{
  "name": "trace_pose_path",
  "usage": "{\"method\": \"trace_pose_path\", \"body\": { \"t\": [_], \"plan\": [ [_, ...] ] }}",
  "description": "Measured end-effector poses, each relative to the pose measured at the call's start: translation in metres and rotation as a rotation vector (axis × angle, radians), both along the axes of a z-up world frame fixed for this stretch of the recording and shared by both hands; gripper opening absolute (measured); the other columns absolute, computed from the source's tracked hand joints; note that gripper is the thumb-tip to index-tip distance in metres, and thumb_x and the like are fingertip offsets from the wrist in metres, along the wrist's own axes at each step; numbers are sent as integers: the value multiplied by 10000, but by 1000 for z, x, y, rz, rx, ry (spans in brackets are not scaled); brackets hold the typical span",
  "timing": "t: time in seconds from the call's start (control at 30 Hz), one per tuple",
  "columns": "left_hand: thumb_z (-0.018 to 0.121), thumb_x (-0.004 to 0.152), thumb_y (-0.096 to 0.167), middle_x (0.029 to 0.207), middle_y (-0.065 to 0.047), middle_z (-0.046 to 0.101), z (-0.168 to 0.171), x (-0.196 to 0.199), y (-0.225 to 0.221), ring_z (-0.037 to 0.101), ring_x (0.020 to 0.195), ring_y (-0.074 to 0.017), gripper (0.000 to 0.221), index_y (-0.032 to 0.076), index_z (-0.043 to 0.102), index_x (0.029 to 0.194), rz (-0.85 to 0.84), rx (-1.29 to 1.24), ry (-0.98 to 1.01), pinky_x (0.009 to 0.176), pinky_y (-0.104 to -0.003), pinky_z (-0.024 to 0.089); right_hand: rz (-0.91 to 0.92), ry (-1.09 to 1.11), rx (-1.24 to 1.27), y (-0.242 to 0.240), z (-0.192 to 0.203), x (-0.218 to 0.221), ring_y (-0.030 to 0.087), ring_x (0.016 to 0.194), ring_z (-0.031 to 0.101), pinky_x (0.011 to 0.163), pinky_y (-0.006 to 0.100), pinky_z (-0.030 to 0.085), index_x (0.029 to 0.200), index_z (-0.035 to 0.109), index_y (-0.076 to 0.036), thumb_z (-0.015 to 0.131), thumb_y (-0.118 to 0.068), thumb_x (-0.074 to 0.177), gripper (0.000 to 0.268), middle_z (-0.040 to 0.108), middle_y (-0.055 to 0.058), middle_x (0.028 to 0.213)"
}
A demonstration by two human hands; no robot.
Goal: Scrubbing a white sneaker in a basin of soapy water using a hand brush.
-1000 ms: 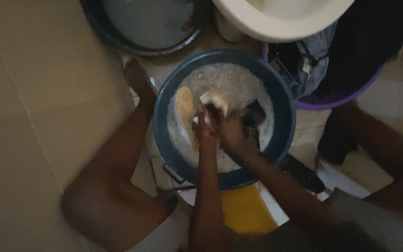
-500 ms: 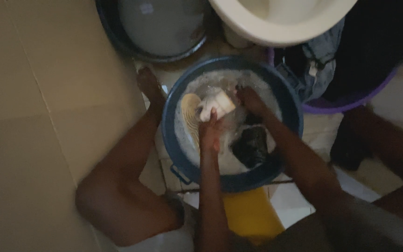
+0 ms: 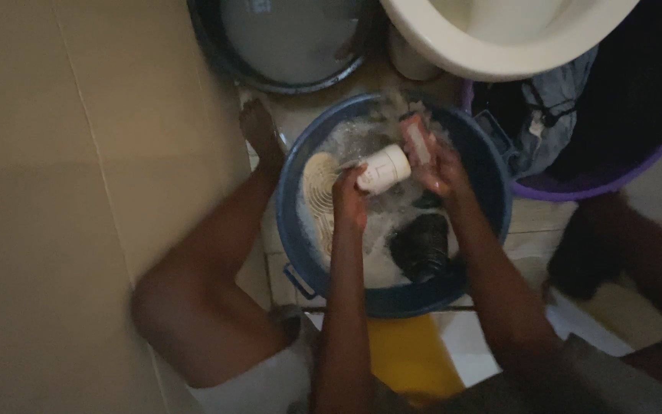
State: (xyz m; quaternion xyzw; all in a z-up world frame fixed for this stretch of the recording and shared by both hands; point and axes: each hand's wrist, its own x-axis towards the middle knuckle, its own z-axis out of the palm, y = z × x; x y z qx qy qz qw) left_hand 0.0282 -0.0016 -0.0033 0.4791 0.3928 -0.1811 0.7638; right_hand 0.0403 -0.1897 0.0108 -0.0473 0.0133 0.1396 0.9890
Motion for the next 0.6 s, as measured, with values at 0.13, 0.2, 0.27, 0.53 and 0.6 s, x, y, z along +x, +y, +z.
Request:
{"method": "trace_pose_path", "body": {
  "t": [0.13,0.2,0.27,0.53,0.6],
  "plan": [
    [779,767,205,1134,-186,752,-31,8,-21,682,1081,-350,434,50,793,1172,7,-335,60,900,-449,564,17,37,-1063,22,47,-44,350,970,780,803,506,657,1297,673,34,713,-245,1049,375,757,240,1129],
    [661,716,111,1134,-214,750,-44,-4,-34,681,1125,-412,493,27,783,1186,-37,-432,75,939,-473,576,15,60,-1530,35,64,-66,337,912,795,747,506,671,1332,662,29,782,-312,1009,485,761,230,1110],
    [853,883,503,1122,-169,766,-76,-17,-38,731,1015,-290,536,53,776,1164,-33,-49,217,854,-448,601,326,85,-2195,65,72,-81,584,1227,638,978,691,540,1602,367,-42,605,-480,1058,738,580,370,1454],
    [898,861,454,1113,-191,761,-43,-26,-35,743,995,-332,519,64,760,1174,282,-494,219,775,-500,628,50,154,-2151,100,97,-68,625,1079,673,906,707,530,1388,526,99,596,-357,1089,549,679,436,1177],
    [903,853,449,1104,-169,764,-46,-6,-29,743,990,-312,504,78,757,1161,285,-594,160,782,-479,623,55,72,-2104,96,86,-44,634,1135,657,957,736,511,1446,482,60,603,-461,1051,665,677,434,1228]
  ]
}}
